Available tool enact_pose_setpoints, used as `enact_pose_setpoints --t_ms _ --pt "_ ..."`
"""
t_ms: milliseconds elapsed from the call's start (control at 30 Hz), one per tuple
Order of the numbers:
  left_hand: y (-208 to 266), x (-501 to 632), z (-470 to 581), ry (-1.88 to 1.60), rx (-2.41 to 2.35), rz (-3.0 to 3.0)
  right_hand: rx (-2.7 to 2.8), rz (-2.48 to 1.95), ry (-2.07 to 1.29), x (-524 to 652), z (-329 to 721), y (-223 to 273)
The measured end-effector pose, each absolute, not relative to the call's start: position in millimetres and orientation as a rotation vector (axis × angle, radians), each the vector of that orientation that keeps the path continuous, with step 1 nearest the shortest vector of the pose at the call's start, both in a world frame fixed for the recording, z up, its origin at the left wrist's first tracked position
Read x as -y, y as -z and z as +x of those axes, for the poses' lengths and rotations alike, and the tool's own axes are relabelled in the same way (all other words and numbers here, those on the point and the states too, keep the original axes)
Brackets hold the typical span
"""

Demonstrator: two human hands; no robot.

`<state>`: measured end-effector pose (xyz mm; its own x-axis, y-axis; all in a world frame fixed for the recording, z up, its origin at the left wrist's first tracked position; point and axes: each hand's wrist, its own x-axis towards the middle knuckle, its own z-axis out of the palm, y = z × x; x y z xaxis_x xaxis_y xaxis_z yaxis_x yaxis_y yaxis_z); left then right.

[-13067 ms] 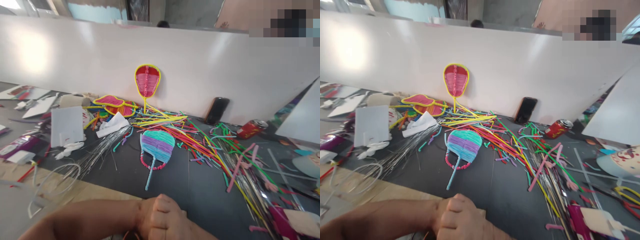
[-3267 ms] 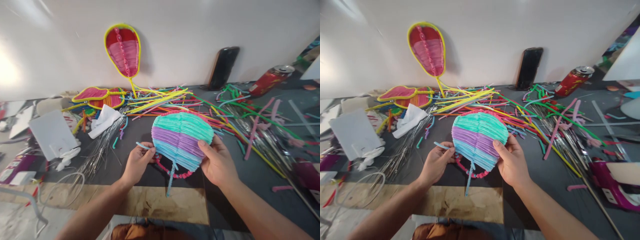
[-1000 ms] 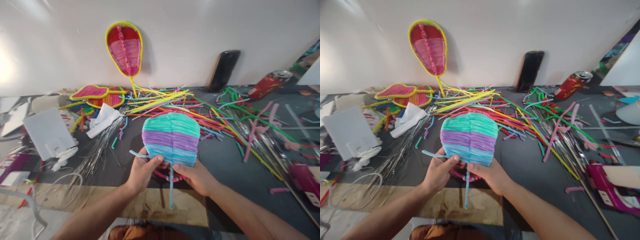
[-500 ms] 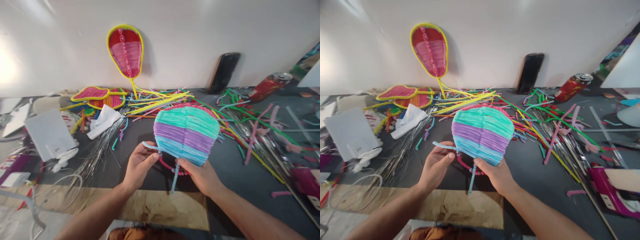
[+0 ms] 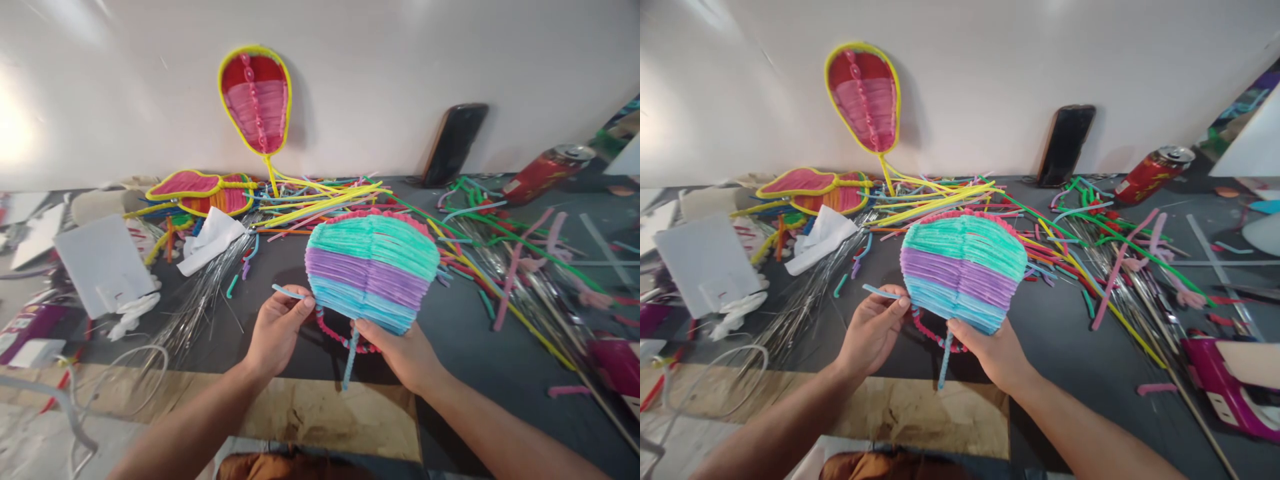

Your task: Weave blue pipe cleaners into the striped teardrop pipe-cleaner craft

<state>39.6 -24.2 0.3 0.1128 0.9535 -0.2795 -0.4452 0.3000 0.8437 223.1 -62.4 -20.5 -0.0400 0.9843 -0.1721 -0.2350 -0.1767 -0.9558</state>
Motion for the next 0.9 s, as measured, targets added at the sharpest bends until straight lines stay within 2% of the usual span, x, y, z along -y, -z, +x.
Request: enact_pose_setpoints --t_ms 433,900 --pt "2.9 24.6 36.6 -1.171 -0.926 0.707 0.81 -1.068 -1.645 61.5 221.5 21.8" --pt "-3.8 23.1 34.9 -0.859 -0.805 0.421 0.909 -1.095 -1.615 63.1 222.8 23.1"
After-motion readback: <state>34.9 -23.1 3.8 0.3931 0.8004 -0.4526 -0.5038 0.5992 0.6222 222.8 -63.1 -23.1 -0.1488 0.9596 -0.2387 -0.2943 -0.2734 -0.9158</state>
